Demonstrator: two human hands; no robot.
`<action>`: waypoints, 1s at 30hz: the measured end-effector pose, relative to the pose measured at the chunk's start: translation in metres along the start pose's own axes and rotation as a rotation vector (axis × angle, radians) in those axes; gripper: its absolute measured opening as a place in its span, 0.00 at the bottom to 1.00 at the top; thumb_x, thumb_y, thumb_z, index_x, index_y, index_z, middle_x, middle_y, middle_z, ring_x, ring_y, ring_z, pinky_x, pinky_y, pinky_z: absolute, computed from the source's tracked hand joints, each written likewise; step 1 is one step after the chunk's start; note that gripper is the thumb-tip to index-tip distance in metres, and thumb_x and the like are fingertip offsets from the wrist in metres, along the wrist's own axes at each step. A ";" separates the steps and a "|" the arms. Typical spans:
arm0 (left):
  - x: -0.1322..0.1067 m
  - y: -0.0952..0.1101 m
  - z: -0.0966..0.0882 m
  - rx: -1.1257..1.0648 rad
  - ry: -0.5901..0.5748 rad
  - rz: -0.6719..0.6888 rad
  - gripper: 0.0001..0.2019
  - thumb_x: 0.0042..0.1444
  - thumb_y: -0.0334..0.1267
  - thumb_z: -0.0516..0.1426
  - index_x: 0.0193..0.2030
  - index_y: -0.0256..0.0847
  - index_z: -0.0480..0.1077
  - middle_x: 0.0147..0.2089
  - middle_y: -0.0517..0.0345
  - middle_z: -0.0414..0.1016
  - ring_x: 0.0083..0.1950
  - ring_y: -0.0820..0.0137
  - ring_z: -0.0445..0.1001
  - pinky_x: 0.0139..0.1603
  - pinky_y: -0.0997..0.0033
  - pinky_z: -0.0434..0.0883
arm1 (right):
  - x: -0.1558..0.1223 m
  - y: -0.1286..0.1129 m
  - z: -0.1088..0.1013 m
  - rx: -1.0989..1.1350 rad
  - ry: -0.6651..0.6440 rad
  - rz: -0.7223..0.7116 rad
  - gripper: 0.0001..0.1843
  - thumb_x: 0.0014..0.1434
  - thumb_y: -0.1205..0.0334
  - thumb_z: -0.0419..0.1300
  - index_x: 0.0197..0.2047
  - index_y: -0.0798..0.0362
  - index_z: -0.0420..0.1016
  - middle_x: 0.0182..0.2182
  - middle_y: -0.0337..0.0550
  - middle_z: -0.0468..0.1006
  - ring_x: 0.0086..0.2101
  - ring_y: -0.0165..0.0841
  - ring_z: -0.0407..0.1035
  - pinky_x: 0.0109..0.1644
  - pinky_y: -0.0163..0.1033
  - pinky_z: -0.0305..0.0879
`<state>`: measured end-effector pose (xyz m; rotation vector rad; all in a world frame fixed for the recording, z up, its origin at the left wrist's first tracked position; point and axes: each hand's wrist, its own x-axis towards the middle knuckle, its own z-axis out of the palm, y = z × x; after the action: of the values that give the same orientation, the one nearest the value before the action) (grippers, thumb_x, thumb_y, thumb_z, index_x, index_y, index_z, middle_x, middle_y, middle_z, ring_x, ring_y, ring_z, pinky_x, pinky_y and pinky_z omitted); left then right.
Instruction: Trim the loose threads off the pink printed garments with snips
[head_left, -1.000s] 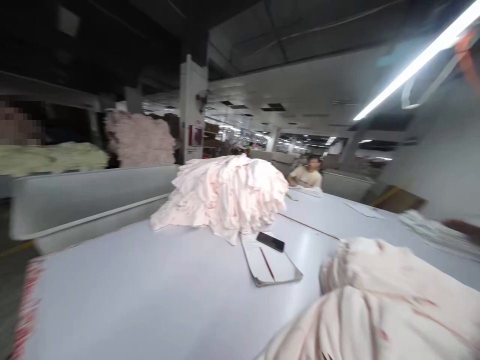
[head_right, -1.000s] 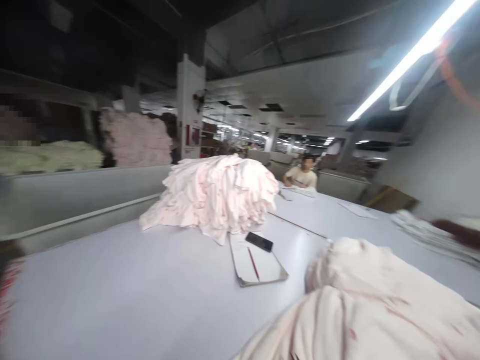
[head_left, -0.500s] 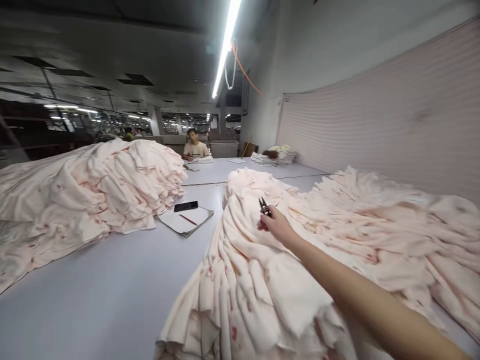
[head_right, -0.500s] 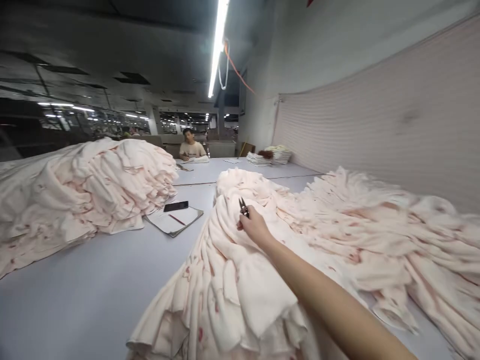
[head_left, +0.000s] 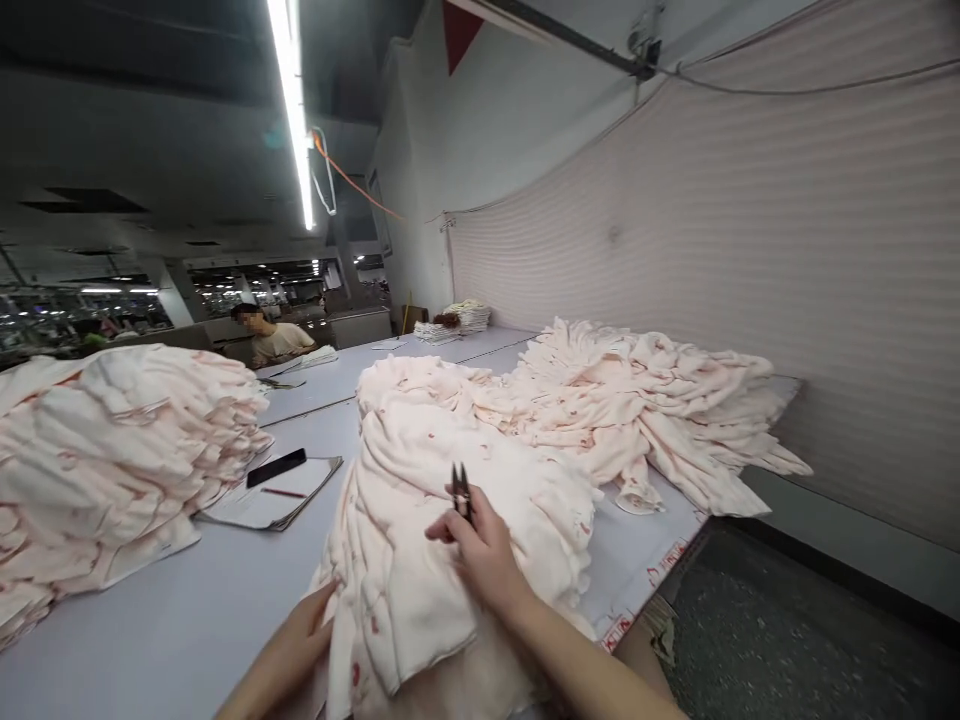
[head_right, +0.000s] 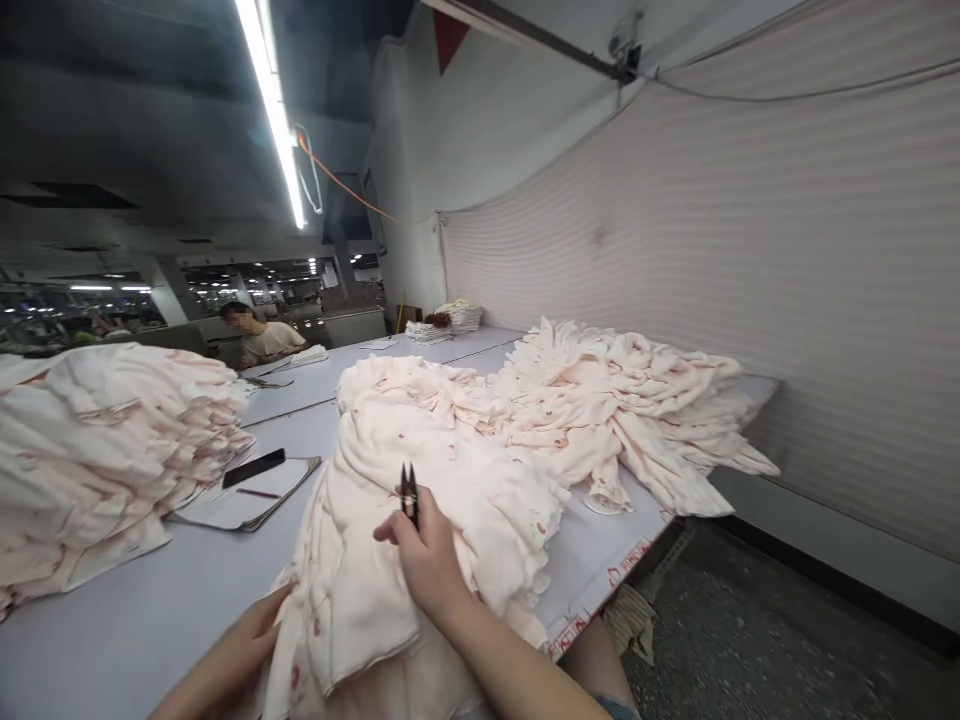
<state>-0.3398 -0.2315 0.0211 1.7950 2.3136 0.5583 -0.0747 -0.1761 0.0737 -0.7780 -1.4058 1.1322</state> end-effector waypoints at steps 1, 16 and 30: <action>0.004 0.009 -0.015 0.042 0.014 0.018 0.22 0.48 0.44 0.52 0.49 0.42 0.71 0.50 0.52 0.75 0.54 0.55 0.70 0.53 0.59 0.68 | -0.006 -0.002 -0.022 0.073 0.046 -0.002 0.13 0.60 0.58 0.52 0.47 0.52 0.64 0.29 0.41 0.79 0.32 0.33 0.72 0.38 0.37 0.65; 0.054 0.264 0.005 0.339 -0.267 0.835 0.33 0.45 0.28 0.54 0.61 0.44 0.57 0.65 0.47 0.55 0.64 0.52 0.54 0.57 0.52 0.56 | -0.029 0.037 -0.120 0.240 0.470 0.079 0.22 0.53 0.45 0.59 0.43 0.53 0.66 0.23 0.39 0.76 0.22 0.34 0.71 0.25 0.35 0.62; 0.031 0.082 -0.084 0.151 -0.110 0.247 0.13 0.44 0.45 0.52 0.29 0.44 0.74 0.31 0.60 0.78 0.39 0.61 0.72 0.42 0.68 0.68 | -0.054 0.023 -0.116 0.244 0.235 0.170 0.22 0.55 0.46 0.58 0.46 0.52 0.71 0.28 0.43 0.77 0.26 0.35 0.71 0.28 0.36 0.63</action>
<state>-0.3034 -0.2005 0.1332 2.1407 2.1278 0.3144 0.0447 -0.1948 0.0245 -0.8355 -0.9993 1.2708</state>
